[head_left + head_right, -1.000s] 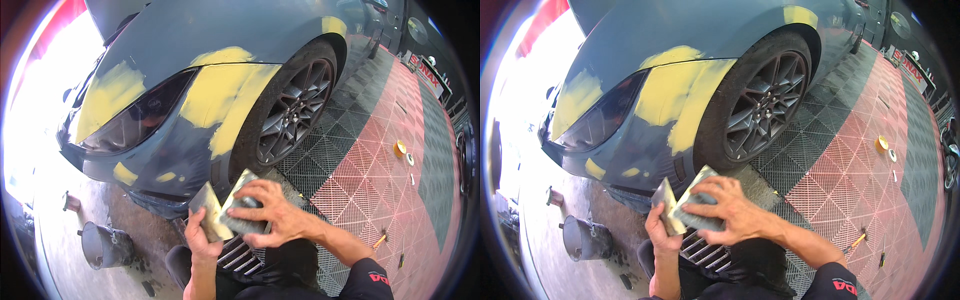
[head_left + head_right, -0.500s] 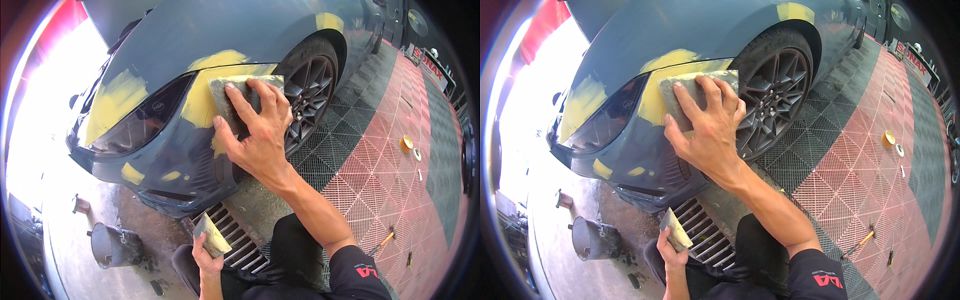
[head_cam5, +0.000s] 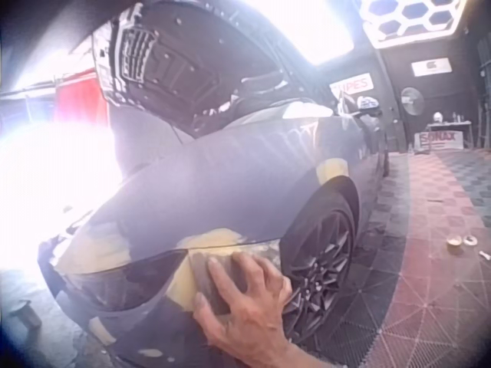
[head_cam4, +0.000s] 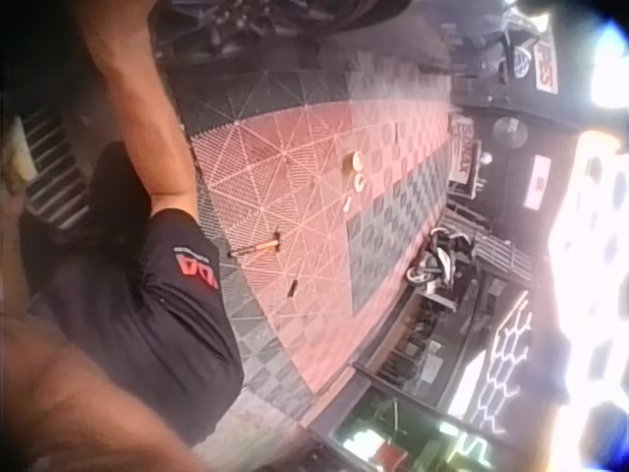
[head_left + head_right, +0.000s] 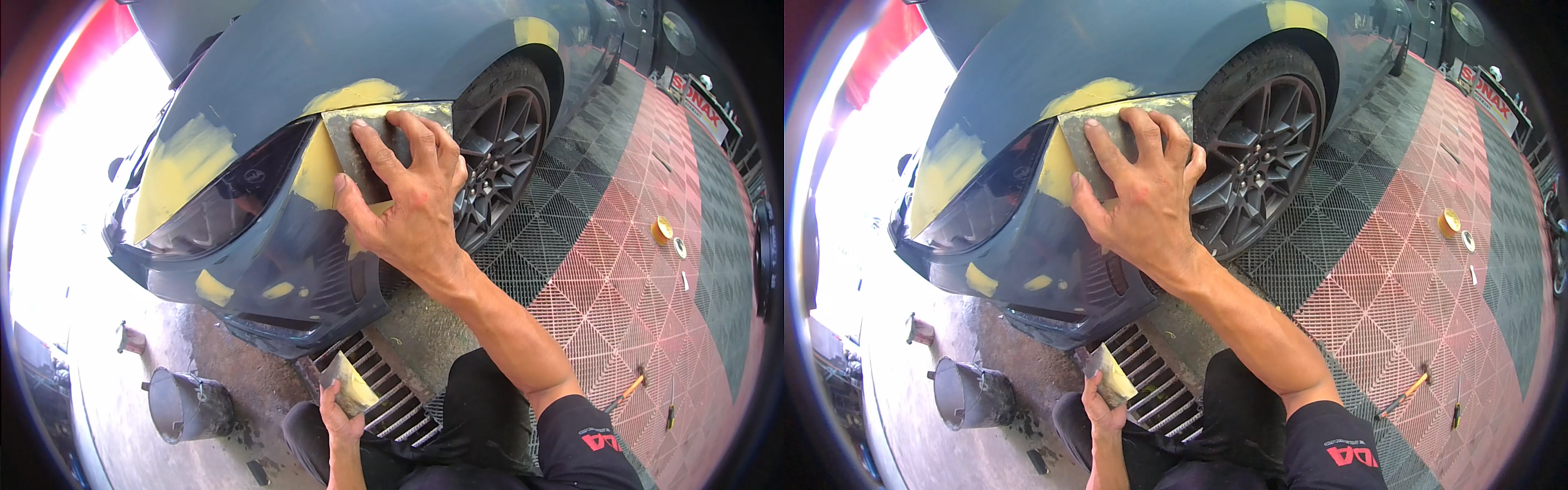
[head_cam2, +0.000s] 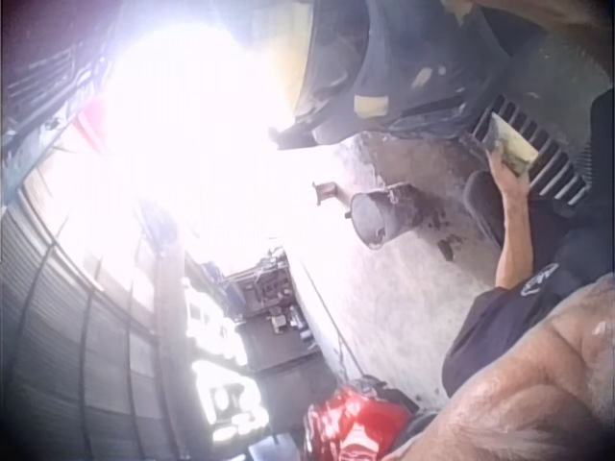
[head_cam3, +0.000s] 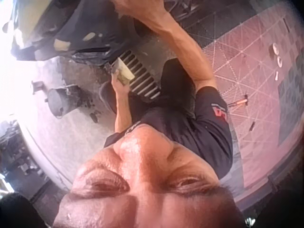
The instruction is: The person sands the front bumper and fender of a dark-colored car using a sanding block and sandpaper. They work on multiple taped-off sections, moving between the bumper and wheel arch, and briefly pause to handle the sandpaper before resuming sanding.
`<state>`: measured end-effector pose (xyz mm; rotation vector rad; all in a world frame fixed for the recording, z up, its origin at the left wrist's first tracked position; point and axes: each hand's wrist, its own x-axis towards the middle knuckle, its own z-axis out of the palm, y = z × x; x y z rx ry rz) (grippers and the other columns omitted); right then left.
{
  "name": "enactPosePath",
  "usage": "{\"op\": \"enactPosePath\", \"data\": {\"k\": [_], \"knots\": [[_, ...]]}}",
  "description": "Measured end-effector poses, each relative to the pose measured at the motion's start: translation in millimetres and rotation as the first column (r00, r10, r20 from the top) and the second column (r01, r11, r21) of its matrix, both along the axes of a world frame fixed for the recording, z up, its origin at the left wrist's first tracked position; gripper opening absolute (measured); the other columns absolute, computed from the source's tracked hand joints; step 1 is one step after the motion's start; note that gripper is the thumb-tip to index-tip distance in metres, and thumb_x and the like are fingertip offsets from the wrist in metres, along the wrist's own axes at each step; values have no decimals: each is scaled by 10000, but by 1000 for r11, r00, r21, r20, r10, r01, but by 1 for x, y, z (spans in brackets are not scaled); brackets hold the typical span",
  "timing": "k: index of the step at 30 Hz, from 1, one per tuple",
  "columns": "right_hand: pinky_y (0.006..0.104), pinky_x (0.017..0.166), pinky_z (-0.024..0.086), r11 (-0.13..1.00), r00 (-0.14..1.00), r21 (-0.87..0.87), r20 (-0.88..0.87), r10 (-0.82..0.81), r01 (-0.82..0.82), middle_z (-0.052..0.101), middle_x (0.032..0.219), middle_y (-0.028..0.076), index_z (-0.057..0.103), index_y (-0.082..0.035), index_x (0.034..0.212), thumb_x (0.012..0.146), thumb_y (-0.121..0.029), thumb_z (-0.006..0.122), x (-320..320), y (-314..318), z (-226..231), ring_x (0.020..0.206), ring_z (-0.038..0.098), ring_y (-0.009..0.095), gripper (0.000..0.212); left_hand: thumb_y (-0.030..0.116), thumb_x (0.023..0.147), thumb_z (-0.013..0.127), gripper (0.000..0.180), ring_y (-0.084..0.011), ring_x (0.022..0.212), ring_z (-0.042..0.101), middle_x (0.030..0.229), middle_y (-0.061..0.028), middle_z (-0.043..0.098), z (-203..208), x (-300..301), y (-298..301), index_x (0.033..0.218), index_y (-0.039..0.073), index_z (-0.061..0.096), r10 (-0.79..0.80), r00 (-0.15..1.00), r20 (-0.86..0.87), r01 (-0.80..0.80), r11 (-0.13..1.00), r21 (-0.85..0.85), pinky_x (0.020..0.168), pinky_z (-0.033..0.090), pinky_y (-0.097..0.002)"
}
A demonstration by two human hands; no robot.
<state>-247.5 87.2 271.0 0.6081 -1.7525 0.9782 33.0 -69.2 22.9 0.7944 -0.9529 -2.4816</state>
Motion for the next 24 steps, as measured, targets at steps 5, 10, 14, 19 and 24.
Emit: {"op": "enactPosePath", "data": {"k": [5, 10, 14, 19, 24], "knots": [[664, 1072, 341, 1000, 999, 12, 33, 3, -3, 540, 1506, 142, 769, -171, 1393, 850, -342, 844, -1, -3, -1, 1428, 427, 406, 575, 150, 1029, 659, 386, -226, 1148, 726, 1252, -25, 747, -4, -2, -2, 1414, 121, 653, -8, 1000, 2, 8, 1000, 4, 1028, 581, -429], [658, 1054, 371, 999, 998, 32, 54, -14, 12, 533, 1513, 144, 762, -178, 1407, 835, -328, 858, 4, -7, -2, 1416, 435, 413, 599, 143, 1031, 654, 381, -226, 1141, 726, 1245, -34, 744, -2, -8, 3, 1411, 116, 653, -5, 1000, 11, 5, 1000, 24, 1025, 581, -429], [640, 1061, 377, 999, 998, 37, 70, 6, -9, 531, 1512, 149, 753, -178, 1416, 822, -319, 875, 9, -12, -6, 1402, 448, 416, 623, 140, 1028, 655, 387, -224, 1146, 725, 1254, -35, 745, -4, -10, 3, 1414, 112, 655, -29, 1000, -3, 29, 999, 20, 1024, 581, -424], [618, 1077, 378, 998, 996, 51, 80, 26, -30, 529, 1511, 155, 744, -173, 1430, 815, -312, 891, 18, -20, -16, 1401, 458, 417, 647, 139, 1019, 659, 410, -228, 1163, 725, 1271, -33, 748, -4, -12, 4, 1428, 111, 653, -21, 1000, -6, 21, 999, 31, 1018, 585, -419], [603, 1101, 367, 994, 991, 60, 102, 82, -88, 529, 1519, 156, 734, -167, 1447, 816, -306, 896, 30, -27, -32, 1409, 459, 416, 667, 137, 1018, 654, 430, -229, 1174, 720, 1283, -36, 744, -3, -14, 3, 1447, 117, 634, -31, 1000, 0, 31, 999, 24, 1031, 580, -421]]}}
